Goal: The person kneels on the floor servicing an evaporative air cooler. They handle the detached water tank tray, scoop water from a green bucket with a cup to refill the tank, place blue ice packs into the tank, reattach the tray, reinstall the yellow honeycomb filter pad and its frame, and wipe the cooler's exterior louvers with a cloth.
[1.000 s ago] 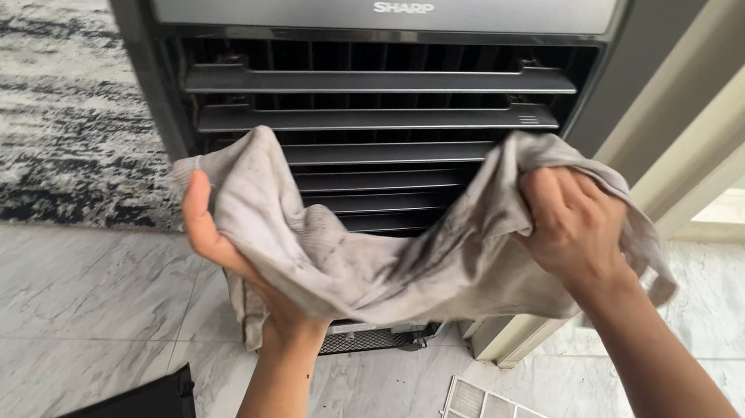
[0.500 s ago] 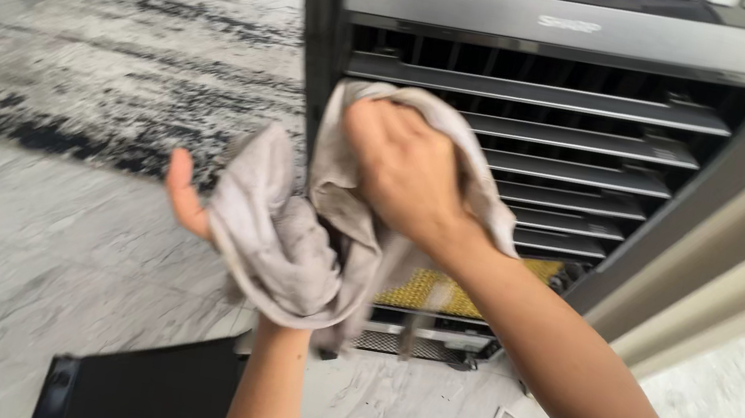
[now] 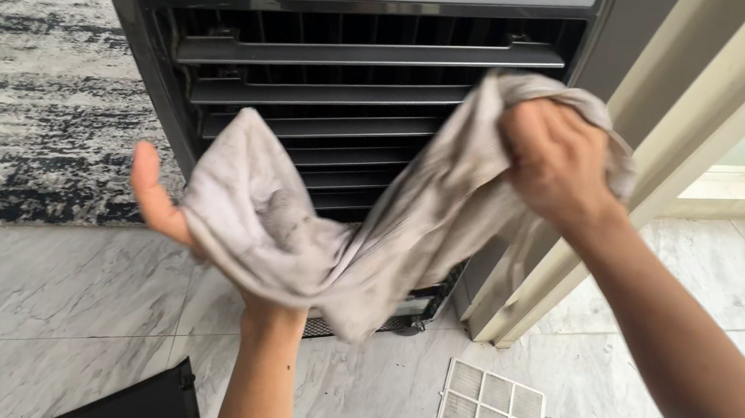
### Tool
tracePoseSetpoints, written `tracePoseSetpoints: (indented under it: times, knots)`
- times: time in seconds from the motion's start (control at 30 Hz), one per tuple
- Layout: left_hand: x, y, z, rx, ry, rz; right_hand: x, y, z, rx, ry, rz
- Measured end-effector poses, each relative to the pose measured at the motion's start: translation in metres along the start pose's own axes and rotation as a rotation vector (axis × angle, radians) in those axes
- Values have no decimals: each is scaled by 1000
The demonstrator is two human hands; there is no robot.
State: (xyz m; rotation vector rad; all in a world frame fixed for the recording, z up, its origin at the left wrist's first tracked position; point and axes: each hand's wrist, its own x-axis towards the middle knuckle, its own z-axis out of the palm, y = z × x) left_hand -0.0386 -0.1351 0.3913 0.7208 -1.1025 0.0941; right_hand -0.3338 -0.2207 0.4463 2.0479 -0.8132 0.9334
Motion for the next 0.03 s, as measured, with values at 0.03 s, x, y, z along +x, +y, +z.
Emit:
tracePoseSetpoints:
  times: [0.03]
  knots:
    - [-1,8,16,-4,0,-6,-12,7,0,-34,0,15]
